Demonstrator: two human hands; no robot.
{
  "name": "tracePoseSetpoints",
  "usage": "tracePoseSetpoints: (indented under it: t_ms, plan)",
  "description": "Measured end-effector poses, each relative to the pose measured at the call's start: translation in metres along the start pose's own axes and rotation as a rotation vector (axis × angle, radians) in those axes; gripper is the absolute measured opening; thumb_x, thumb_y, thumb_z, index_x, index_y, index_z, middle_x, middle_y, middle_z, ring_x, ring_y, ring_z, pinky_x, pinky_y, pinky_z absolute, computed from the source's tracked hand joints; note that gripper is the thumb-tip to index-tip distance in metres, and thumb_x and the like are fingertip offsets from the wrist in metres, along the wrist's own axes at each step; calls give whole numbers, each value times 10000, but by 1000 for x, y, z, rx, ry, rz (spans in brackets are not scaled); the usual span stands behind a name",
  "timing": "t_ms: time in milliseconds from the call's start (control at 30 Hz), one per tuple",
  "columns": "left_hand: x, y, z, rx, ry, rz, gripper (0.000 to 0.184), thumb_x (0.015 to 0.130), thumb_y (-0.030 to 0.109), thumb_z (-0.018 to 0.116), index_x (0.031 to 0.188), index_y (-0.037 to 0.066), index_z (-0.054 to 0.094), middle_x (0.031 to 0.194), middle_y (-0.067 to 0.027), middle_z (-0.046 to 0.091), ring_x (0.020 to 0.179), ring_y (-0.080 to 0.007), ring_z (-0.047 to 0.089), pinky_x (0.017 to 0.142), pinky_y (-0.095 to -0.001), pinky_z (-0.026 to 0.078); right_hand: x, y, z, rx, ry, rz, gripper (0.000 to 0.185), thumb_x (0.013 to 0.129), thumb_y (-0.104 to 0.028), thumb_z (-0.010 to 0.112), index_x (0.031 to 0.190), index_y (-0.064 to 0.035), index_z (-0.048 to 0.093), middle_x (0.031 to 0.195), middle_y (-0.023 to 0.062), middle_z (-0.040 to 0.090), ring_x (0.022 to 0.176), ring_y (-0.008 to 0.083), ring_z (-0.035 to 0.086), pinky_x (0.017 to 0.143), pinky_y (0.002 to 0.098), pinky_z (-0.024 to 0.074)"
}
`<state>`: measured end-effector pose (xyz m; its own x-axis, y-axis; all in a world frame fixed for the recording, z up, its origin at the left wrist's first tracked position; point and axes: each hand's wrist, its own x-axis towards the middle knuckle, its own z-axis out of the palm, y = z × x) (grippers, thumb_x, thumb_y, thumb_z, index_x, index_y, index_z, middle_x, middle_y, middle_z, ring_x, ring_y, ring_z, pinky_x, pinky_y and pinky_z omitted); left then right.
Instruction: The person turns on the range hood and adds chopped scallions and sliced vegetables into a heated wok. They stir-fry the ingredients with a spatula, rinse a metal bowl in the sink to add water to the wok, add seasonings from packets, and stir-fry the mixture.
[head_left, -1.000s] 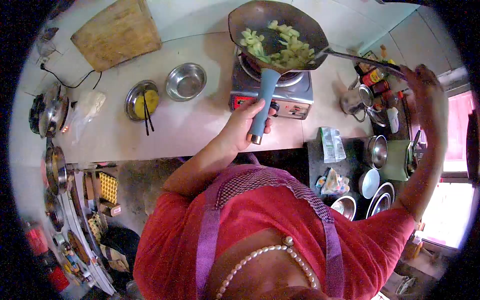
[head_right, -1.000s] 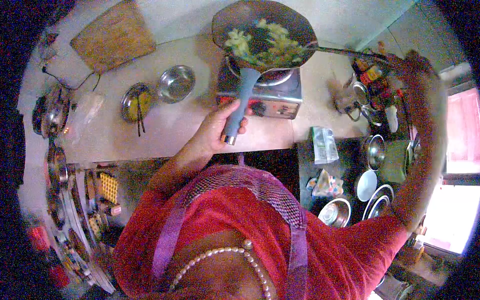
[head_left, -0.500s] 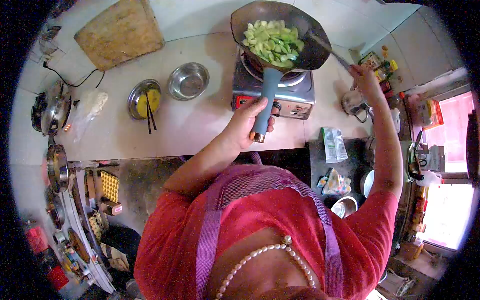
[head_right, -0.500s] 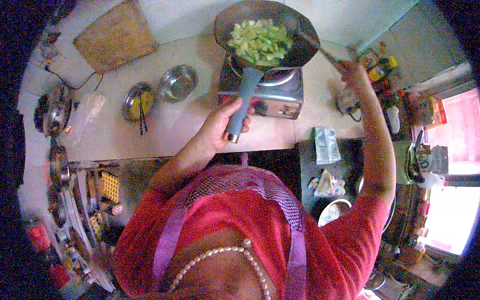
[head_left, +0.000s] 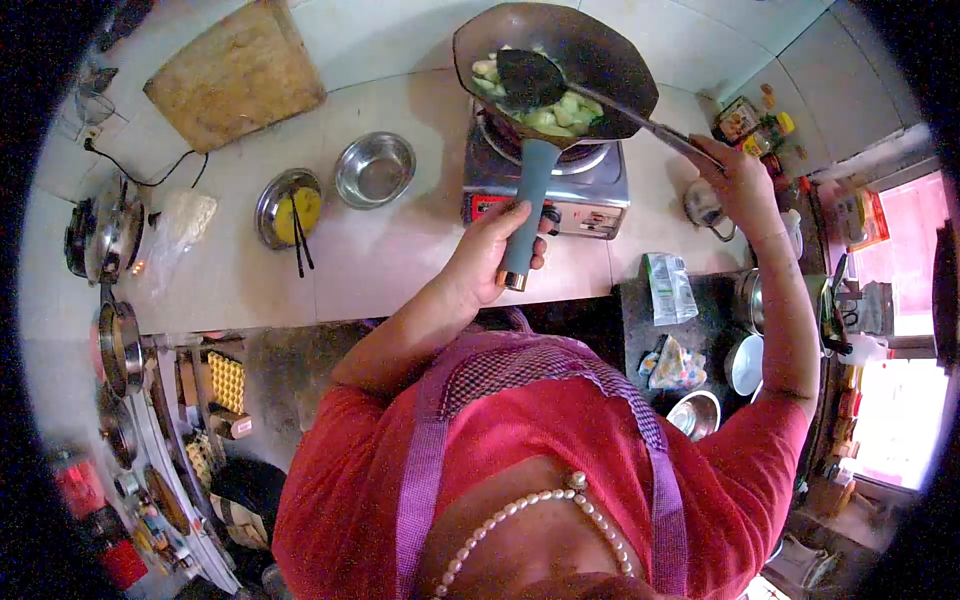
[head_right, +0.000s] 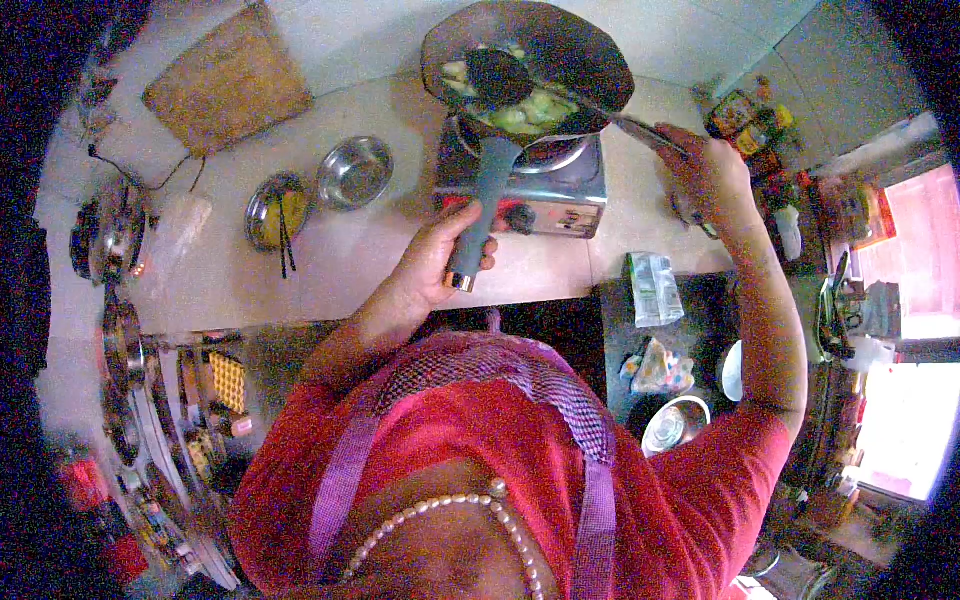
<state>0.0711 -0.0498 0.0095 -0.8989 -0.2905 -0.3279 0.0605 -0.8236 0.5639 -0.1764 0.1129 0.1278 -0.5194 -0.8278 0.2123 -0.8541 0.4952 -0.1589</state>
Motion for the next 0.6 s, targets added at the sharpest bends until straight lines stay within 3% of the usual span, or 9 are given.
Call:
tracePoseSetpoints:
  t_ms: [100,200,233,333,367,433,467,600]
  plan:
    - [1,-1,-2,-1,-23,10,286,856,279,505,1022,49,465,828,-85,569,602,-141,540,490,-269,468,-4,-28,-13,-349,74,73,300,817,-285,527,1099,-188,553,909,120,610,744,281,601,596,375,479]
    - [3,-3,-3,-18,-35,15,288,854,278,508,1028,52,470,826,-82,570,609,-143,544,499,-272,474,-4,-22,3,-565,213,20,340,813,-264,511,1149,-211,507,900,82,592,696,265,595,586,370,488]
    - [2,-3,-4,-24,-33,16,288,853,278,509,1030,53,472,825,-81,570,611,-143,546,504,-273,476,-3,-14,15,-634,105,-19,395,848,-175,413,1232,-268,398,875,87,544,691,271,593,539,395,501]
    - [-1,0,-2,-46,51,-56,292,850,276,515,1038,57,475,828,-84,572,615,-145,552,517,-278,486,-17,-36,40,-579,16,-154,444,791,-108,427,1232,-165,412,870,102,546,695,261,591,544,366,504]
    - [-1,-2,-5,32,35,-17,292,848,284,517,1034,61,480,836,-89,574,614,-147,556,526,-282,495,-24,-27,59,-554,-108,-176,441,771,-123,452,1211,-109,420,869,111,546,711,259,590,570,361,502]
    - [-4,-1,0,3,14,-1,280,852,296,510,1013,67,490,847,-79,566,620,-143,550,519,-280,483,-37,-44,35,-201,-145,-170,441,791,-222,487,1201,-78,409,925,149,550,778,308,587,637,402,497]
    - [-2,-2,-2,-32,-12,-34,272,855,289,505,1017,71,486,844,-75,556,635,-143,538,521,-273,467,-38,-47,21,-117,-210,-161,445,812,-306,488,1198,-96,422,954,155,548,819,314,583,661,410,493]
    - [-6,3,4,61,10,-22,256,861,266,493,1023,68,470,857,-78,538,650,-142,504,515,-262,438,-35,21,-9,-94,-51,-30,388,811,-368,493,1144,-169,498,1036,95,554,851,307,578,693,403,489]
